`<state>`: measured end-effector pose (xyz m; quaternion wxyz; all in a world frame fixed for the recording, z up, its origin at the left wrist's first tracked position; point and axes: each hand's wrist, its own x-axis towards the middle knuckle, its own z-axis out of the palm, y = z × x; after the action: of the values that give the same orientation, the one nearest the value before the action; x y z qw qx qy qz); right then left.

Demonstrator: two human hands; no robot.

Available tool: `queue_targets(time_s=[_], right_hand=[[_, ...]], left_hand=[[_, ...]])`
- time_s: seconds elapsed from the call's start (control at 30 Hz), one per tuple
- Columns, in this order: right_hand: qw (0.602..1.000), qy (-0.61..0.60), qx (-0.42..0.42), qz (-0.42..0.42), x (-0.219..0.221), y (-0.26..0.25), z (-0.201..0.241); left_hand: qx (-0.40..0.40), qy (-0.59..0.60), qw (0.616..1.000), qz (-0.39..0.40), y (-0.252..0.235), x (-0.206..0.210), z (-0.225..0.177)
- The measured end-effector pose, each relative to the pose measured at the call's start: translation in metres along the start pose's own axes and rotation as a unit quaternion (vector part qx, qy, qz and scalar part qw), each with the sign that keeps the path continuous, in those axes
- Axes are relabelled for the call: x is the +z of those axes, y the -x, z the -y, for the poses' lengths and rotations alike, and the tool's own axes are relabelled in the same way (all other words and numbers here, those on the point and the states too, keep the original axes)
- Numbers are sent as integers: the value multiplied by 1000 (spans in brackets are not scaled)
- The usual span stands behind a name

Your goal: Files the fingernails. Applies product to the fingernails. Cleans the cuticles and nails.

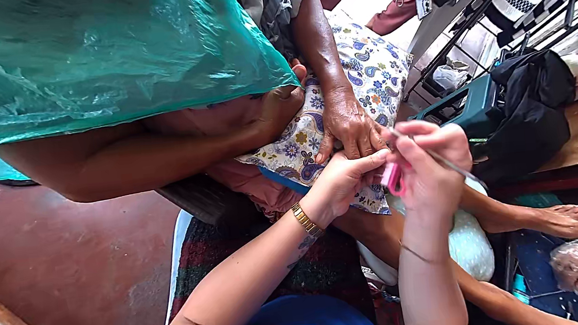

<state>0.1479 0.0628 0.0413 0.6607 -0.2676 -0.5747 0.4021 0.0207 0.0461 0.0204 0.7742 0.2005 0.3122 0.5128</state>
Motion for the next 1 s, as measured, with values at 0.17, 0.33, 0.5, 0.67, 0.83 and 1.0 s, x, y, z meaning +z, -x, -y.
queue_targets(time_s=[0.17,0.33,0.5,0.67,0.83,1.0], right_hand=[[997,53,7,-57,-31,-21,-1],[953,289,64,66,-42,47,3],[873,468,-42,129,-35,100,4],[995,100,-27,-7,-23,64,17],[998,-51,-21,-14,18,25,-9],[990,17,-105,-88,13,-5,-2]], left_hand=[[-9,15,999,28,2,-11,-1],[-5,11,999,32,0,-14,-3],[10,31,997,67,-2,-22,2],[11,38,996,85,-4,-26,3],[29,31,996,72,-2,-26,9],[40,39,992,111,-6,-34,12]])
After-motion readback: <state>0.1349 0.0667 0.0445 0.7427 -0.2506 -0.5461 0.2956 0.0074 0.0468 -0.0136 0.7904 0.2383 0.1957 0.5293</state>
